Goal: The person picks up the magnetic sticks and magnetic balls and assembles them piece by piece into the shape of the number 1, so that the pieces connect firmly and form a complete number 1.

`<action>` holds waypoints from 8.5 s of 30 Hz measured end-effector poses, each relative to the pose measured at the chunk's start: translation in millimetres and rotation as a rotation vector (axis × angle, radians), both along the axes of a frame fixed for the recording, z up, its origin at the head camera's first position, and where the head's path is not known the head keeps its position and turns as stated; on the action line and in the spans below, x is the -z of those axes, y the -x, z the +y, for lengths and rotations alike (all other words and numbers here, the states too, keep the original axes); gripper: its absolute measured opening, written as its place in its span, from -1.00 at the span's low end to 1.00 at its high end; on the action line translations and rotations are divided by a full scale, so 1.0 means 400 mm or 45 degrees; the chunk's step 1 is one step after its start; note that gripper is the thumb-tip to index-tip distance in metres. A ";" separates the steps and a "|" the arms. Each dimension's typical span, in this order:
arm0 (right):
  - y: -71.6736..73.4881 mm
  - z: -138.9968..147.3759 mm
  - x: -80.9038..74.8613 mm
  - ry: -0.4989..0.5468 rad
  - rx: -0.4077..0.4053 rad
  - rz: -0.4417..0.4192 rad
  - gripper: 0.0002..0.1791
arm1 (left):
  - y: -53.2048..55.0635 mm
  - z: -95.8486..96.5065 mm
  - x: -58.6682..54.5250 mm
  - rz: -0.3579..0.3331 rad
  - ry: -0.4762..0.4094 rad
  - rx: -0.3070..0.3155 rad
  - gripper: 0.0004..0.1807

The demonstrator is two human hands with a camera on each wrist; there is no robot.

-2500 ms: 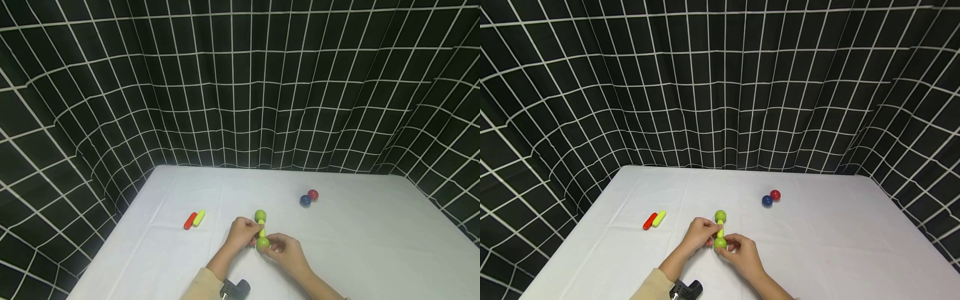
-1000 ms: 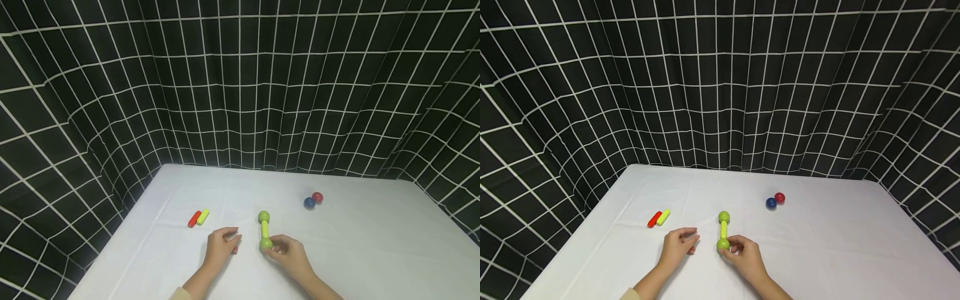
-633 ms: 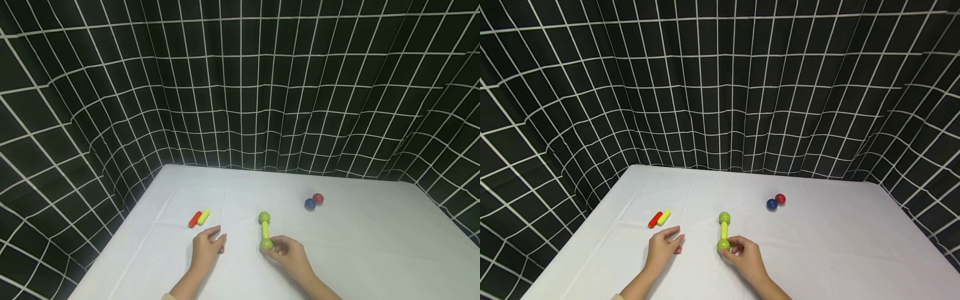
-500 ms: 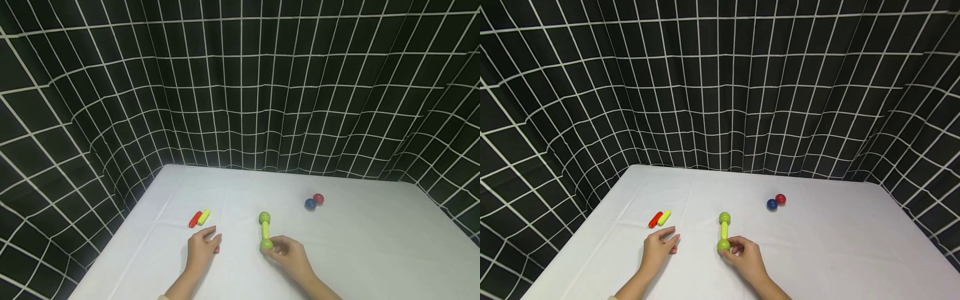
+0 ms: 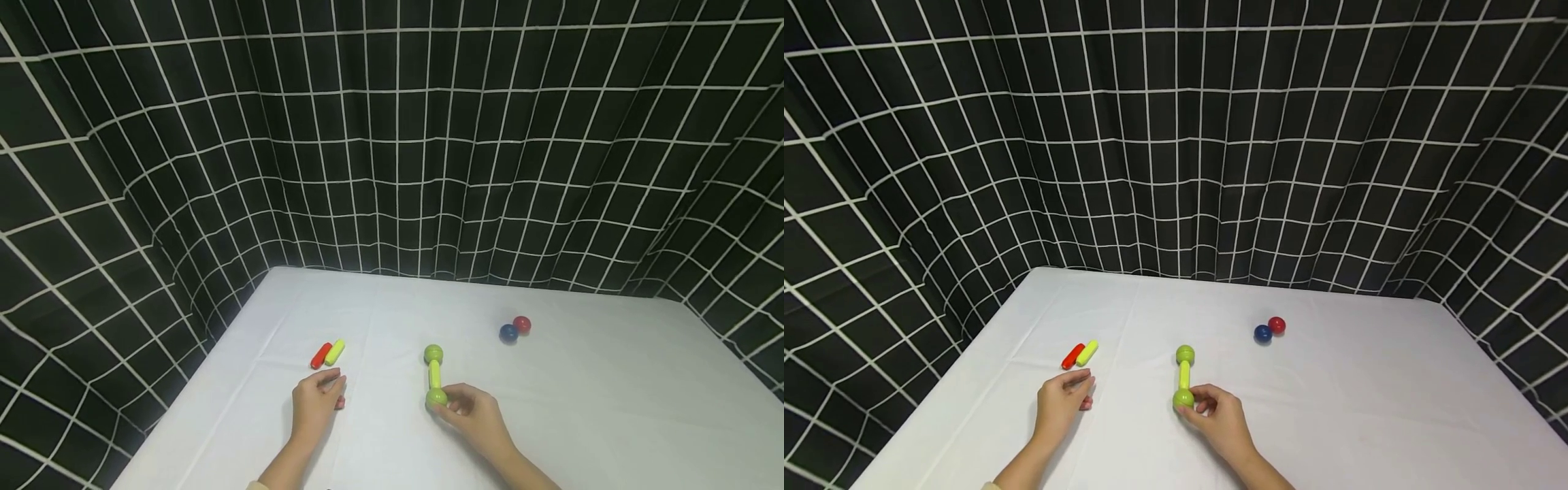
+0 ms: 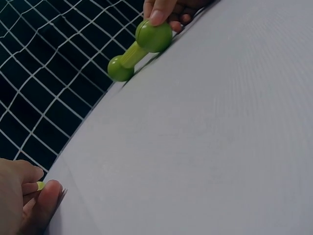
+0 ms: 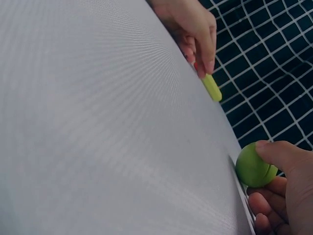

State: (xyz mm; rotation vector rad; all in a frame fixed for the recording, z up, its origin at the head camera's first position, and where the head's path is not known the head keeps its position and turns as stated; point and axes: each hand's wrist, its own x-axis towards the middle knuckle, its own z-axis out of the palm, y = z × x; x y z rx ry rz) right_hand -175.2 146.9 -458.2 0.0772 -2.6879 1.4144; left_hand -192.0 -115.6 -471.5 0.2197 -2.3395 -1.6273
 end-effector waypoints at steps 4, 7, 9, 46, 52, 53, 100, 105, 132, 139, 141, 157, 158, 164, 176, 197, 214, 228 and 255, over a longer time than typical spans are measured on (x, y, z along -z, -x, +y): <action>-0.001 -0.002 0.002 -0.012 0.004 0.002 -0.64 | -0.003 -0.011 -0.003 -0.006 -0.021 -0.019 -0.74; 0.000 -0.002 0.004 -0.015 0.001 0.008 -0.64 | -0.003 -0.015 -0.004 -0.002 -0.041 -0.031 -0.72; 0.001 -0.001 0.004 -0.014 0.003 0.007 -0.64 | -0.001 -0.016 -0.005 -0.003 -0.047 -0.049 -0.70; 0.001 0.001 0.004 0.042 -0.006 -0.037 -0.63 | 0.085 -0.011 -0.001 0.043 0.097 -0.216 -0.62; 0.001 0.002 0.005 0.030 0.009 -0.040 -0.63 | 0.100 -0.003 -0.004 0.018 0.134 -0.234 -0.64; 0.001 0.003 0.004 0.028 0.011 -0.040 -0.63 | 0.102 -0.002 -0.004 0.022 0.146 -0.240 -0.64; 0.000 0.004 0.002 0.045 -0.014 -0.044 -0.62 | 0.079 0.026 -0.006 -0.006 0.318 -0.068 -0.72; 0.000 0.004 0.002 0.042 -0.021 -0.035 -0.61 | 0.076 0.038 -0.010 -0.052 0.186 -0.040 -0.71; 0.004 0.011 0.004 0.053 -0.005 -0.025 -0.65 | 0.069 0.061 -0.023 -0.188 -0.141 0.252 -0.61; 0.004 0.011 0.001 0.051 -0.008 -0.030 -0.64 | 0.055 0.086 -0.031 -0.305 -0.373 0.434 -0.56; 0.004 0.011 0.002 0.049 -0.004 -0.031 -0.65 | 0.050 0.092 -0.034 -0.337 -0.434 0.496 -0.54; 0.003 0.006 0.000 0.017 0.019 -0.037 -0.65 | 0.023 0.129 -0.034 -0.470 -0.577 0.663 -0.56; 0.003 0.006 -0.001 0.018 0.017 -0.036 -0.65 | 0.021 0.132 -0.033 -0.478 -0.573 0.667 -0.58; 0.005 0.007 0.001 0.017 0.023 -0.037 -0.65 | 0.008 0.145 -0.034 -0.527 -0.524 0.671 -0.61; -0.002 0.007 -0.002 0.031 -0.006 -0.011 -0.63 | -0.015 0.164 -0.037 -0.557 -0.365 0.694 -0.62; 0.006 0.011 0.008 0.021 -0.001 0.015 -0.64 | -0.039 0.183 -0.047 -0.629 -0.252 0.779 -0.74; 0.009 0.009 0.006 0.026 0.017 -0.031 -0.66 | -0.060 0.216 -0.042 -0.610 -0.233 0.761 -0.76; 0.007 0.007 -0.002 0.026 0.024 -0.069 -0.69 | -0.067 0.246 -0.040 -0.545 -0.273 0.770 -0.79; 0.007 0.010 -0.001 0.033 -0.011 -0.048 -0.71 | -0.070 0.261 -0.041 -0.420 -0.262 0.750 -0.72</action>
